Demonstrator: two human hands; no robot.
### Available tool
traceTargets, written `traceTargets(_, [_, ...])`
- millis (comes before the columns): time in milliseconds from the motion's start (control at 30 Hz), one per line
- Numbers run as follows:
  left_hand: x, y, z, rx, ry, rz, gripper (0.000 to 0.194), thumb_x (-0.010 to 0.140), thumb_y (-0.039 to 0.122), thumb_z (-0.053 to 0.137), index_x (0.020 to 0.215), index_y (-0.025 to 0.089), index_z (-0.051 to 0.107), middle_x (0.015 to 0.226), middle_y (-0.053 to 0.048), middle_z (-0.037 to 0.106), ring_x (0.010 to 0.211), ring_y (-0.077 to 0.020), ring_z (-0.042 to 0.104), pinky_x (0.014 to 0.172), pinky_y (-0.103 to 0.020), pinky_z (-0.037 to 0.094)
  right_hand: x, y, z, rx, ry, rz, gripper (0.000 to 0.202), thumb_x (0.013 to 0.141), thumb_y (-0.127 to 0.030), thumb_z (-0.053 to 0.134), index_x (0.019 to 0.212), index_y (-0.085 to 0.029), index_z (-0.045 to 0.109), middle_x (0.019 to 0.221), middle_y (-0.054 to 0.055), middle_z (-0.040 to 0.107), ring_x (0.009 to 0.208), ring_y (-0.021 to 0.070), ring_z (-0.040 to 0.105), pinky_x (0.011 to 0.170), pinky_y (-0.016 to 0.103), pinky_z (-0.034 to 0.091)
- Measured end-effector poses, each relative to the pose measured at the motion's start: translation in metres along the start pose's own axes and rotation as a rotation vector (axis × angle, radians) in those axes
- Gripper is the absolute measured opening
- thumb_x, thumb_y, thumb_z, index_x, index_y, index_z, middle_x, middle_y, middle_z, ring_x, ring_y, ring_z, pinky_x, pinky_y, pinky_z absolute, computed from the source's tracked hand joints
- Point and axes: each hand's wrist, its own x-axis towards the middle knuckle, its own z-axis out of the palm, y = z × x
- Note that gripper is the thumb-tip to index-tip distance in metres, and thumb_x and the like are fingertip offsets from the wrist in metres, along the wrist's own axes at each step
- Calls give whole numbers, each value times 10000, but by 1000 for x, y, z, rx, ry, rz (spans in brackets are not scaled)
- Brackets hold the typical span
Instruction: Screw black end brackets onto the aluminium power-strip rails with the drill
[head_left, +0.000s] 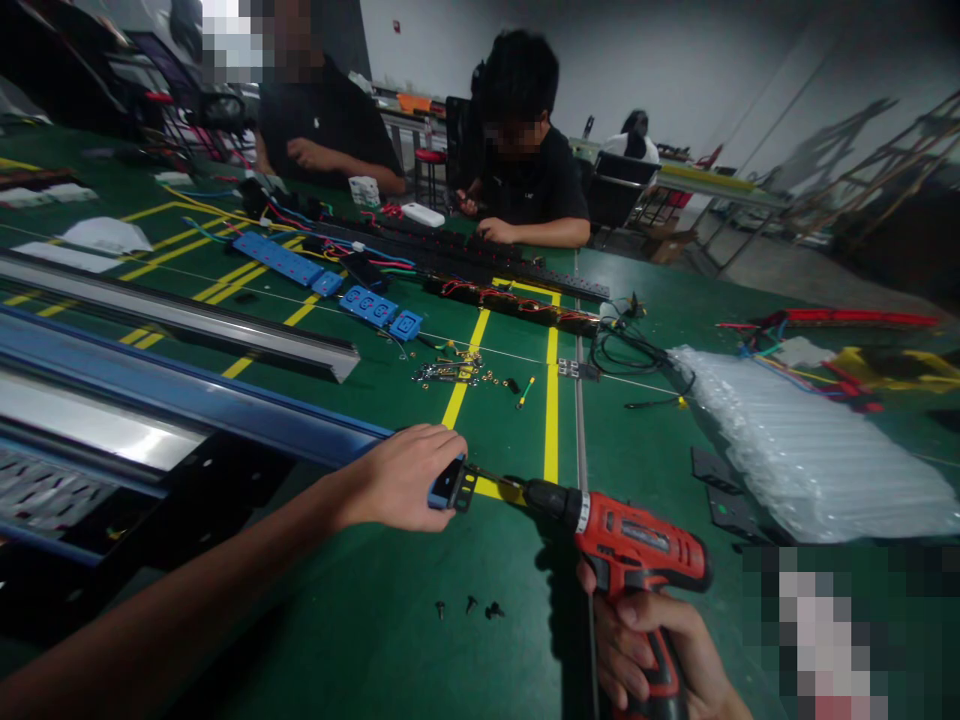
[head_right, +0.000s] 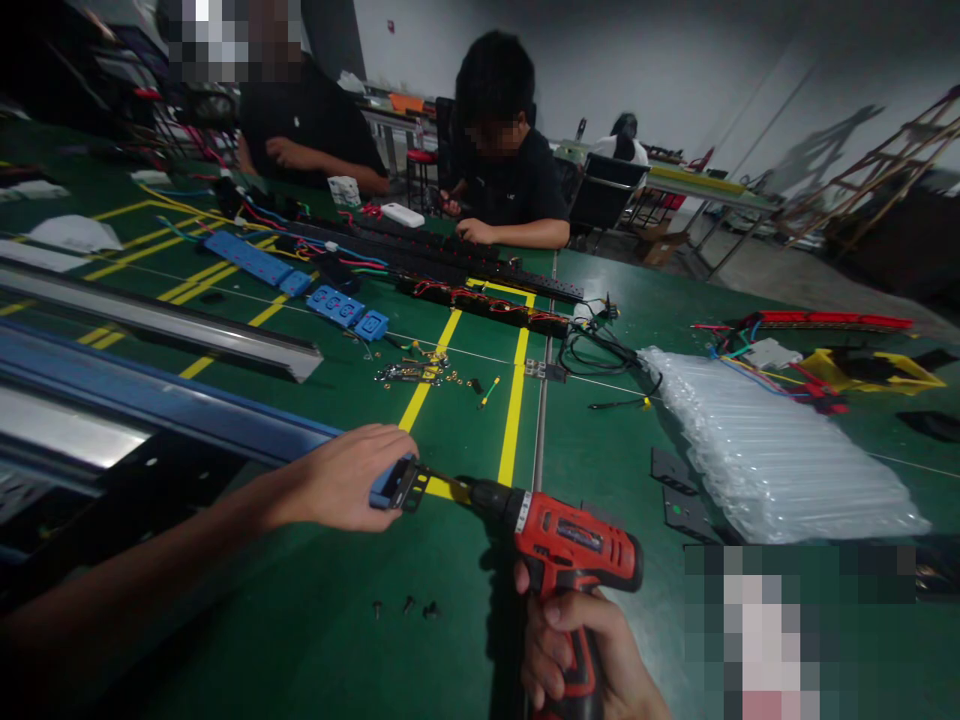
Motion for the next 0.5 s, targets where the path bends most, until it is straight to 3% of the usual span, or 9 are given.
traceTargets(233, [1, 0, 0, 14, -12, 0, 348, 676, 382, 617, 947, 184, 526, 914, -60, 588, 873, -229, 549, 825, -380, 437, 1, -10, -3, -25, 9, 35, 242, 848, -195, 556, 1048, -127, 673, 464, -86, 403, 343, 78, 338, 443, 280, 514])
traceTargets(367, [2, 1, -2, 21, -1, 21, 329, 673, 387, 615, 912, 189, 505, 915, -62, 590, 856, -225, 540, 797, -374, 434, 1, -17, -5, -44, 28, 65, 279, 911, -325, 569, 1093, -140, 672, 476, -89, 396, 353, 70, 321, 453, 274, 518])
traceTargets(500, [2, 2, -4, 29, 6, 33, 310, 675, 391, 610, 879, 196, 483, 906, -61, 583, 836, -218, 531, 768, -365, 425, 2, -19, -6, -74, 38, 70, 326, 928, -431, 550, 1015, -148, 686, 460, -96, 368, 338, 64, 303, 444, 268, 506])
